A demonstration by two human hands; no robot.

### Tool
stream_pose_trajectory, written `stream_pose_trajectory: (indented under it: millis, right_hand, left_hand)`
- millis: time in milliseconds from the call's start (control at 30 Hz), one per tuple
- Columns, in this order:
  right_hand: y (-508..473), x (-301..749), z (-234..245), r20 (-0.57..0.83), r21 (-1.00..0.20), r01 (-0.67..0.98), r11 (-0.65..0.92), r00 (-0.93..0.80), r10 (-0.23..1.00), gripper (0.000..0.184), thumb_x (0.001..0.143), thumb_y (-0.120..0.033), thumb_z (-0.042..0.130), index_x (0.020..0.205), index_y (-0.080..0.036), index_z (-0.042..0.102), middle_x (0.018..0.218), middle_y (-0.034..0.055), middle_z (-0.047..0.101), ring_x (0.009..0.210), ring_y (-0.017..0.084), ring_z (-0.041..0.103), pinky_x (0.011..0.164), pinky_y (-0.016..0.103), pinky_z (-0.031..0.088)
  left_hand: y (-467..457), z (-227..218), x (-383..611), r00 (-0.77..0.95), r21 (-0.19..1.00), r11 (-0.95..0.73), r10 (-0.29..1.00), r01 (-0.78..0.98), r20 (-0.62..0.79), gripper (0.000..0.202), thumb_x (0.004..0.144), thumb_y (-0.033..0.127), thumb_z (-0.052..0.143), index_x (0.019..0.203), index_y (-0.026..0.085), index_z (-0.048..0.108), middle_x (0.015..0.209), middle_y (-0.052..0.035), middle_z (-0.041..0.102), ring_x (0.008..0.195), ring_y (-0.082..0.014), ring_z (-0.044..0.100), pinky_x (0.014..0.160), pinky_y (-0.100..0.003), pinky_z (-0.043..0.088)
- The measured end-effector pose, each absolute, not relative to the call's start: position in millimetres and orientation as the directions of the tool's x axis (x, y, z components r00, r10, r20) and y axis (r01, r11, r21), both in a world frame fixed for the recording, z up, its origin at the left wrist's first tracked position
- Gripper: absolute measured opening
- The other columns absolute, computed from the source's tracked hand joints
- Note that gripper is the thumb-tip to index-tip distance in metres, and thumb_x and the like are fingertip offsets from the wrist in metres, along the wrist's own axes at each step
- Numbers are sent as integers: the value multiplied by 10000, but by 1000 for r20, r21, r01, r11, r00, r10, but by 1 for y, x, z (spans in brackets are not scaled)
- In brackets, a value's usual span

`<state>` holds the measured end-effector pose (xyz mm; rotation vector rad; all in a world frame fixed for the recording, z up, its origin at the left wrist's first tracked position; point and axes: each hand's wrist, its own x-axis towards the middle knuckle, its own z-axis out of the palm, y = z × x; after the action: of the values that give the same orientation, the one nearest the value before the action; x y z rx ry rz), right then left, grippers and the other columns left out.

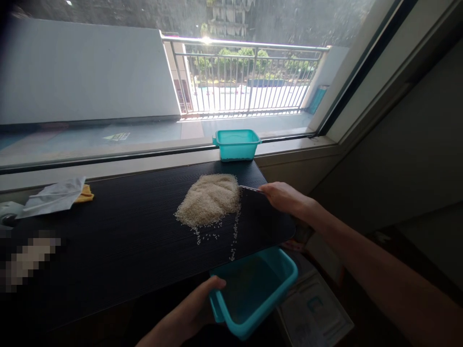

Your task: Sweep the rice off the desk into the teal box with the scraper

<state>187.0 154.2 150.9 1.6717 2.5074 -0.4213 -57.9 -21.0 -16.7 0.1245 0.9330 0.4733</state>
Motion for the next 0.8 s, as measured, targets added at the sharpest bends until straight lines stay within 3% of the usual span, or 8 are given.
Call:
stream_pose_trajectory:
  millis: [100, 400, 600, 800]
  right_hand:
    - [132, 188, 153, -216, -227, 898, 378, -425, 879, 256, 934, -262, 473, 966, -249, 726, 933, 51, 781, 878, 246, 711, 726, 282, 504]
    - [77, 181, 156, -204, -342, 848, 406, -489, 848, 267, 887, -208, 469, 956, -240, 725, 865, 36, 769, 780, 213, 701, 673, 259, 509]
    - [48, 170, 163, -216, -393, 823, 410, -515, 829, 279, 918, -212, 438, 955, -232, 715, 870, 57, 745, 755, 205, 683, 658, 278, 519]
    - [23, 171, 162, -263, -473, 798, 373, -532, 805, 288, 922, -188, 431, 911, -240, 714, 844, 59, 726, 719, 199, 664, 638, 280, 520]
  left_hand:
    - [-19, -19, -52, 492, 367, 885, 465, -287, -736, 388, 763, 377, 682, 1034, 111, 601, 1011, -139, 660, 931, -302, 646, 830, -482, 561]
    - [-15, -13, -50, 493, 393, 880, 475, -267, -729, 422, 753, 383, 665, 1069, 114, 584, 1009, -139, 663, 961, -314, 651, 845, -508, 561]
    - [-15, -14, -48, 516, 395, 879, 477, -268, -711, 477, 736, 390, 646, 1122, 118, 587, 1062, -139, 671, 963, -297, 650, 812, -466, 571]
    - [-17, -16, -50, 501, 398, 880, 475, -259, -723, 455, 732, 393, 628, 1085, 107, 620, 974, -126, 684, 901, -275, 647, 821, -462, 563]
